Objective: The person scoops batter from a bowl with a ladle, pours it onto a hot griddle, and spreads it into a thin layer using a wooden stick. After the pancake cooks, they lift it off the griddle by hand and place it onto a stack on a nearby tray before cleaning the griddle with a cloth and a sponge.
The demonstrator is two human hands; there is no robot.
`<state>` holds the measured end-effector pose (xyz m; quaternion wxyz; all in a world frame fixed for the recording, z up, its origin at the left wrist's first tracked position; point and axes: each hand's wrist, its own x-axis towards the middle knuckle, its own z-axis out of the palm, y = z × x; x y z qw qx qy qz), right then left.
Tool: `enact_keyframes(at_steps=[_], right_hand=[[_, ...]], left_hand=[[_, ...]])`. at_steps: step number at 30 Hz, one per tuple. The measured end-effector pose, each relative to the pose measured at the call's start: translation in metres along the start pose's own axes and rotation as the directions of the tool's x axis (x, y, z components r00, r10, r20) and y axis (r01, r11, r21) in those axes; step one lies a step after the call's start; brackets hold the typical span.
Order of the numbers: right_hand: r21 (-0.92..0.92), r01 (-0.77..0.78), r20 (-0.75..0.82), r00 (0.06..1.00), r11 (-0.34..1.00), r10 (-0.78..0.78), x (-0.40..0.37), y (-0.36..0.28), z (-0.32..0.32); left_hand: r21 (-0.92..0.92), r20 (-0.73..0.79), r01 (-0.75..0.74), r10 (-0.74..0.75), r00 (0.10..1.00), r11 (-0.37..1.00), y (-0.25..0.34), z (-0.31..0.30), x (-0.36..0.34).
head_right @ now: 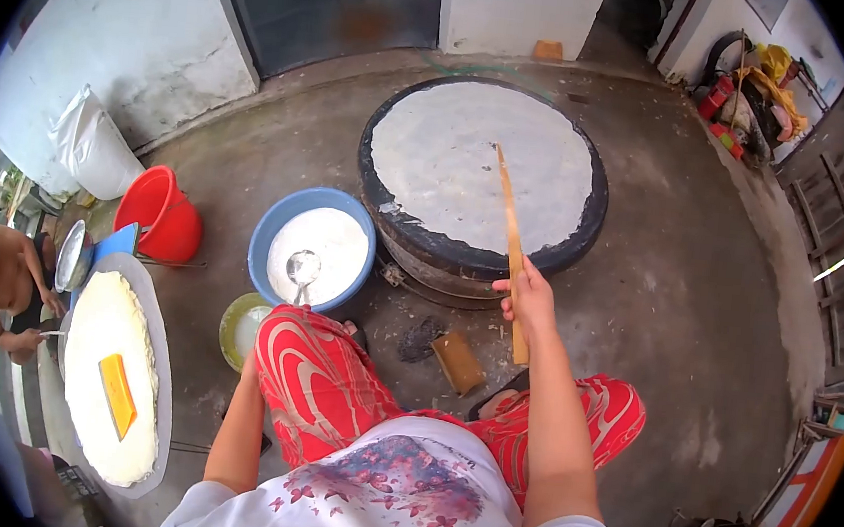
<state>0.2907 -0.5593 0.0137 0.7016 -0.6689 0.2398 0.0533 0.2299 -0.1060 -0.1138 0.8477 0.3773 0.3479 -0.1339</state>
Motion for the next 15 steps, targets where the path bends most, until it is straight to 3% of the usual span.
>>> enact_keyframes(at_steps=[1,2,3,5,6,8,10,11,12,13,14,15], right_hand=[[0.014,-0.026,0.002,1.0,1.0,0.026,0.006,-0.003,-0.001],[0.013,-0.027,0.002,1.0,1.0,0.027,0.013,-0.005,-0.002],[0.016,-0.051,-0.003,0.999,0.999,0.051,0.022,-0.007,-0.002],[0.019,-0.075,-0.008,0.997,0.997,0.075,0.035,-0.01,-0.003],[0.001,-0.093,-0.023,0.995,0.996,0.093,0.041,-0.01,-0.003],[-0.02,-0.11,-0.036,0.993,0.994,0.11,0.055,-0.006,-0.005],[-0.22,-0.116,-0.184,0.98,0.969,0.075,0.071,0.003,-0.009],[-0.221,-0.115,-0.182,0.98,0.968,0.075,0.074,0.008,-0.011],[-0.632,0.051,-0.195,0.955,0.773,-0.222,0.075,0.013,-0.014],[-0.912,0.136,-0.074,0.874,0.387,-0.481,0.076,0.018,-0.017],[-0.912,0.135,-0.075,0.874,0.388,-0.481,0.073,0.013,-0.017],[-0.924,0.008,-0.174,0.882,0.381,-0.439,0.066,0.002,-0.017]], left_hand=[[0.013,-0.03,-0.1,0.1,0.994,0.995,-0.005,-0.006,-0.003],[0.049,-0.129,-0.113,0.119,0.984,0.992,-0.007,-0.011,-0.007],[0.049,-0.129,-0.113,0.119,0.985,0.992,-0.009,-0.015,-0.012],[0.221,-0.22,-0.245,0.293,0.93,0.944,-0.01,-0.02,-0.025],[0.22,-0.22,-0.245,0.293,0.93,0.944,-0.008,-0.013,-0.036],[0.323,-0.12,-0.372,0.428,0.896,0.87,-0.008,0.004,-0.064],[0.293,-0.11,-0.427,0.473,0.874,0.856,-0.011,0.025,-0.087],[0.263,-0.101,-0.478,0.517,0.85,0.838,-0.014,0.035,-0.097],[0.262,-0.102,-0.478,0.517,0.85,0.838,-0.016,0.041,-0.104],[0.382,-0.058,-0.55,0.613,0.788,0.743,-0.019,0.045,-0.11],[0.491,0.001,-0.606,0.696,0.718,0.625,-0.021,0.051,-0.117],[0.491,0.002,-0.606,0.695,0.719,0.625,-0.021,0.062,-0.127]])
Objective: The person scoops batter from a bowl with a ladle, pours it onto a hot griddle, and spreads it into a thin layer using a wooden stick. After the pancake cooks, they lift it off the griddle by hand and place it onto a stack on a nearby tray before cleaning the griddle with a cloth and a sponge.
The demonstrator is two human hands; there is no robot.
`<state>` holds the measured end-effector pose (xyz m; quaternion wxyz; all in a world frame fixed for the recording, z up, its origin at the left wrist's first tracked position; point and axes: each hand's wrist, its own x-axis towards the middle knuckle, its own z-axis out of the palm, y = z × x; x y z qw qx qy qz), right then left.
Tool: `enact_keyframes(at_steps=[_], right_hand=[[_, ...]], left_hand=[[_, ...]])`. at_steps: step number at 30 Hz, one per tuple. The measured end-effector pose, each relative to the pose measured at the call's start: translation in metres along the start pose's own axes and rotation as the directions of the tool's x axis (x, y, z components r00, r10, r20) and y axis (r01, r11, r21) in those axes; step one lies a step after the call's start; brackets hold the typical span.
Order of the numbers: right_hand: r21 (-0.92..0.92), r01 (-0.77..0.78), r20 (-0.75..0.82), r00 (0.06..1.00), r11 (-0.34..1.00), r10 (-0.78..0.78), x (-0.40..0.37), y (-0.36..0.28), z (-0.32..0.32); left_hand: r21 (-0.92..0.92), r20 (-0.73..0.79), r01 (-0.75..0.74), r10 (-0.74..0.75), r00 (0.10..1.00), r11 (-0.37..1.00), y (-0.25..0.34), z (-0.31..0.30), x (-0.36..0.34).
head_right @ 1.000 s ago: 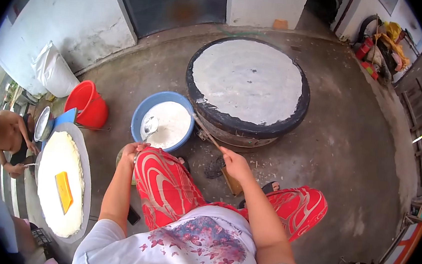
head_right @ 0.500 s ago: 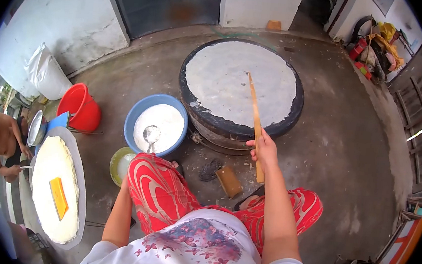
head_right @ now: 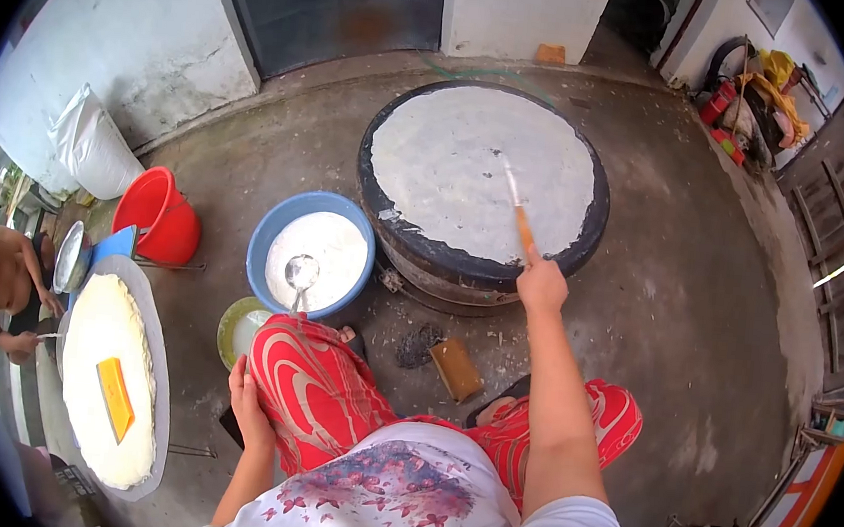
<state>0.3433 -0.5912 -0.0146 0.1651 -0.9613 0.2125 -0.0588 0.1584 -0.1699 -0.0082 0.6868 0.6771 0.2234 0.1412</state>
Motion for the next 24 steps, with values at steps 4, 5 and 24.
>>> enact_keyframes(at_steps=[4,5,24], right_hand=[[0.265,-0.065,-0.1,0.99,0.962,0.094,0.004,0.006,0.015],[0.32,-0.083,0.004,0.996,0.944,0.086,0.001,-0.001,0.016],[0.331,-0.056,0.04,0.998,0.942,0.045,0.033,-0.023,0.028]], left_hand=[[0.398,0.128,-0.378,0.357,0.925,0.836,0.021,0.02,-0.014],[0.493,0.155,-0.451,0.435,0.887,0.744,0.021,0.024,-0.015],[0.519,0.14,-0.495,0.502,0.853,0.697,0.018,0.031,-0.011]])
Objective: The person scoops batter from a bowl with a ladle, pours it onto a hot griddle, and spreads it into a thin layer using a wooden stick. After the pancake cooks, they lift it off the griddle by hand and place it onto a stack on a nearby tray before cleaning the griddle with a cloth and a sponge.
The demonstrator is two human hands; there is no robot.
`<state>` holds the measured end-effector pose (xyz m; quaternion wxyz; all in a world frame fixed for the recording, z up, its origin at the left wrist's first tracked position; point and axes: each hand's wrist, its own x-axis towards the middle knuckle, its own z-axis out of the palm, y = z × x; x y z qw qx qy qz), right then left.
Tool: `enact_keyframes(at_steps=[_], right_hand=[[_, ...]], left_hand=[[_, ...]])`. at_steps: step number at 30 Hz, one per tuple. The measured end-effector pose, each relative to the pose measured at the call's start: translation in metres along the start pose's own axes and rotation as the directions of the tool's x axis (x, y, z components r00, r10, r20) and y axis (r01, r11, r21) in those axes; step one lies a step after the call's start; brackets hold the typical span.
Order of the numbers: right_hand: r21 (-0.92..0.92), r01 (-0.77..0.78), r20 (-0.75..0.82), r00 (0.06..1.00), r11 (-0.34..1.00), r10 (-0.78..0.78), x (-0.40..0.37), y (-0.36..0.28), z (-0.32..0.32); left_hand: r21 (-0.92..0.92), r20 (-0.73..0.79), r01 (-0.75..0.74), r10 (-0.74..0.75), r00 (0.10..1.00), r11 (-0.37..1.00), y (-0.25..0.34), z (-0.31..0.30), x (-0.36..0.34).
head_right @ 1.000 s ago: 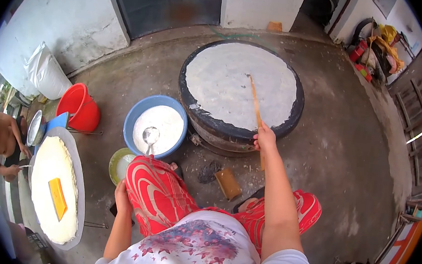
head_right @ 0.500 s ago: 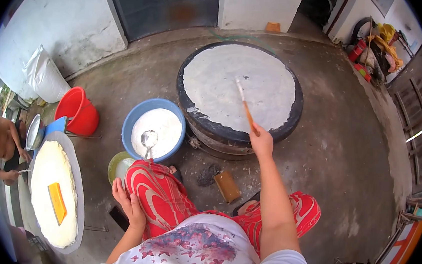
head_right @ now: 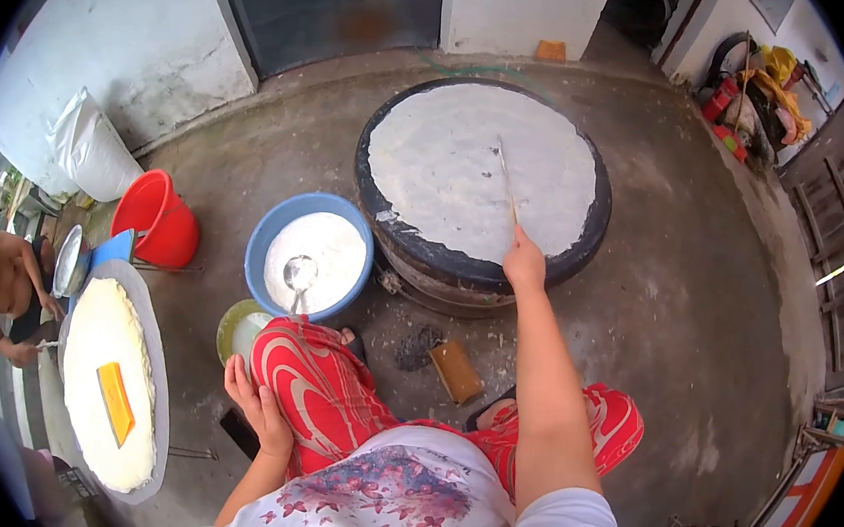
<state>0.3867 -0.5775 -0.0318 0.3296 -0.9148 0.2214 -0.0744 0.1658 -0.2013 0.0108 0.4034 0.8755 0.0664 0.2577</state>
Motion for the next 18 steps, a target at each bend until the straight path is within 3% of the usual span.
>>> enact_keyframes(at_steps=[3,5,6,7,8,9,11,12,14,15,16,18], right_hand=[[-0.153,-0.111,0.076,0.989,0.982,0.123,-0.002,-0.025,-0.002],[-0.194,0.032,0.04,0.999,0.981,-0.025,-0.001,-0.021,0.009],[-0.192,0.03,0.036,0.999,0.981,-0.024,-0.001,-0.02,0.007],[0.125,-0.16,0.186,0.973,0.979,0.135,-0.001,-0.018,0.004],[0.392,-0.373,0.37,0.901,0.841,0.227,-0.002,-0.017,-0.002],[0.391,-0.372,0.368,0.902,0.842,0.227,-0.005,-0.015,-0.01],[0.682,-0.605,0.485,0.795,0.411,0.365,-0.011,-0.009,-0.025],[0.681,-0.604,0.484,0.795,0.414,0.365,-0.011,-0.005,-0.024],[0.652,-0.483,0.293,0.871,0.584,0.394,-0.015,0.006,-0.02],[0.506,-0.386,0.221,0.923,0.771,0.316,-0.025,0.003,-0.017],[0.403,-0.28,0.228,0.953,0.871,0.201,-0.028,0.012,-0.007],[0.51,-0.403,0.462,0.873,0.76,0.153,-0.049,-0.005,-0.023]], left_hand=[[0.006,0.004,-0.003,0.003,1.0,1.0,0.0,0.0,0.001],[0.007,0.007,-0.006,0.006,1.0,1.0,0.0,0.001,0.002],[0.004,0.009,-0.002,0.002,1.0,1.0,0.0,0.001,0.002],[0.001,0.01,0.003,-0.003,1.0,1.0,0.001,0.001,0.003],[-0.002,0.009,0.002,-0.002,1.0,1.0,0.001,0.001,0.003],[0.002,0.009,0.005,-0.005,1.0,1.0,0.001,0.0,0.003],[0.003,0.008,0.013,-0.013,1.0,1.0,0.0,0.0,0.002],[0.003,0.004,0.01,-0.01,1.0,1.0,-0.001,0.0,0.002],[0.004,0.005,0.008,-0.009,1.0,1.0,0.0,0.0,0.001],[0.018,-0.004,-0.002,0.003,1.0,1.0,0.0,0.0,0.002],[0.031,-0.014,-0.013,0.014,1.0,0.999,0.0,0.001,0.002],[0.033,-0.012,-0.015,0.015,1.0,0.999,0.0,0.001,0.003]])
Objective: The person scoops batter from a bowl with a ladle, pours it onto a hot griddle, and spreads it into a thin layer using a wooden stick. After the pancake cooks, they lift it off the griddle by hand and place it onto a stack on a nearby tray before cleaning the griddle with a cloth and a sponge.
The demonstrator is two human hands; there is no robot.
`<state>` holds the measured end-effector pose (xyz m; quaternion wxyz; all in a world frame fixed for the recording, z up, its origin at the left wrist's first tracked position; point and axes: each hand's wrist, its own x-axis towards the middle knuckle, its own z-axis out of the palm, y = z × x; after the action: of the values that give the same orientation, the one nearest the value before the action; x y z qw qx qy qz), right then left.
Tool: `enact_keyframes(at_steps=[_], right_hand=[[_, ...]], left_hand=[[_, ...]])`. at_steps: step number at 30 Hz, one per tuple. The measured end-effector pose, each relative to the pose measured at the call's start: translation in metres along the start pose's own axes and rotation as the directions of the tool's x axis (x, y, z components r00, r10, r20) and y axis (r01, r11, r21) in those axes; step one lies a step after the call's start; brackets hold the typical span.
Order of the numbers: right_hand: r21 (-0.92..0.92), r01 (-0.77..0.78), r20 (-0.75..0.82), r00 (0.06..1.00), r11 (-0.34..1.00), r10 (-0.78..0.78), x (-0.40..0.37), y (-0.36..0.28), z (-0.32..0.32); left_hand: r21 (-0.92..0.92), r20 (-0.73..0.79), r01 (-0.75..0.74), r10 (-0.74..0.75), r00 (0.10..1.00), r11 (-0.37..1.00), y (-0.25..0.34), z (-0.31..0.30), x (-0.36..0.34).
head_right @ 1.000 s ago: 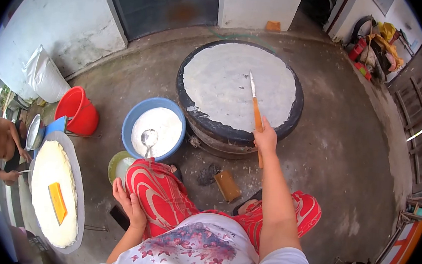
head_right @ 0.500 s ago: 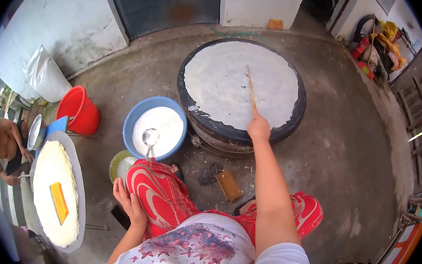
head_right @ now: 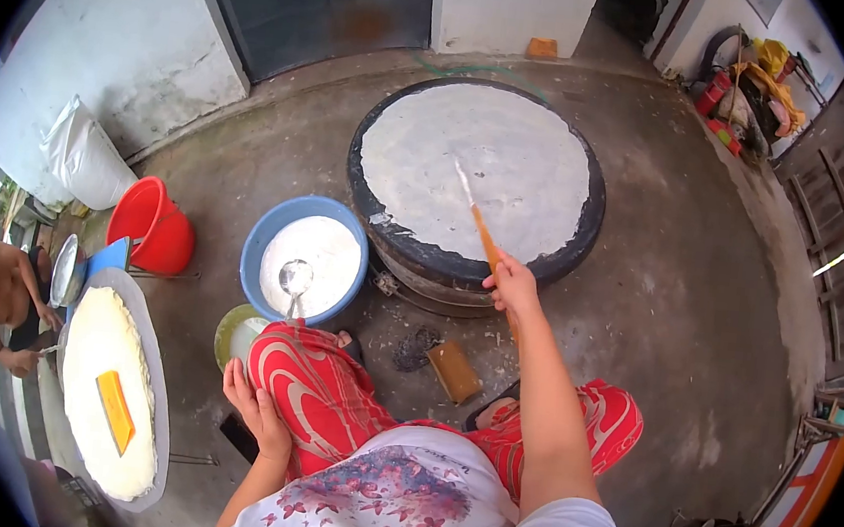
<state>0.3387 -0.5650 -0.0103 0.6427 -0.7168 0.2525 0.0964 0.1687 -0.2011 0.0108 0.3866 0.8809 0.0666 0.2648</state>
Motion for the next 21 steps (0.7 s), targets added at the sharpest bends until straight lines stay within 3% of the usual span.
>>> enact_keyframes(at_steps=[1,3,7,9,10,11,12,15,16,18,19,20,21], right_hand=[[-0.001,0.0,0.002,1.0,1.0,0.0,-0.008,-0.002,-0.001],[0.266,-0.056,0.012,0.998,0.962,0.055,-0.018,0.001,-0.004],[0.225,-0.044,-0.056,0.997,0.973,0.058,-0.019,0.016,-0.015],[-0.094,0.019,-0.168,0.985,0.995,-0.035,-0.01,0.025,-0.016],[-0.094,0.019,-0.168,0.985,0.995,-0.035,-0.006,0.031,-0.014],[-0.497,0.174,-0.225,0.92,0.85,-0.32,-0.006,0.034,-0.01],[-0.816,0.229,-0.154,0.798,0.53,-0.582,-0.006,0.036,-0.006],[-0.836,0.183,-0.147,0.834,0.518,-0.532,-0.01,0.029,0.007],[-0.835,0.181,-0.151,0.832,0.519,-0.533,-0.009,0.032,0.006],[-0.63,0.399,-0.119,0.799,0.667,-0.59,-0.003,0.042,0.005],[-0.412,0.303,-0.033,0.938,0.859,-0.346,0.003,0.045,-0.003],[-0.412,0.303,-0.034,0.937,0.86,-0.346,-0.004,0.039,-0.009],[-0.028,0.109,-0.028,0.994,0.994,-0.11,-0.016,0.027,-0.015]], left_hand=[[0.005,0.0,0.001,-0.001,1.0,1.0,-0.001,0.0,0.0],[0.003,-0.001,0.005,-0.005,1.0,1.0,-0.001,-0.001,-0.001],[-0.032,0.014,0.026,-0.026,1.0,0.999,-0.001,-0.002,-0.001],[-0.029,0.018,0.023,-0.023,1.0,0.999,-0.003,-0.002,-0.001],[-0.025,0.019,0.02,-0.02,1.0,0.999,-0.003,-0.002,-0.001],[-0.023,0.019,0.02,-0.019,1.0,1.0,-0.003,-0.001,-0.001],[-0.024,0.018,0.023,-0.022,1.0,0.999,-0.003,-0.001,-0.001],[-0.021,0.02,0.021,-0.021,1.0,1.0,-0.002,-0.002,-0.001],[-0.019,0.02,0.021,-0.02,1.0,1.0,-0.001,-0.001,0.0],[-0.021,0.023,0.019,-0.019,1.0,1.0,-0.001,-0.001,0.0],[-0.02,0.023,0.022,-0.022,1.0,1.0,-0.001,-0.002,0.0],[-0.02,0.023,0.02,-0.02,1.0,1.0,-0.001,-0.002,-0.001],[-0.023,0.022,0.023,-0.023,1.0,0.999,-0.001,-0.001,-0.001]])
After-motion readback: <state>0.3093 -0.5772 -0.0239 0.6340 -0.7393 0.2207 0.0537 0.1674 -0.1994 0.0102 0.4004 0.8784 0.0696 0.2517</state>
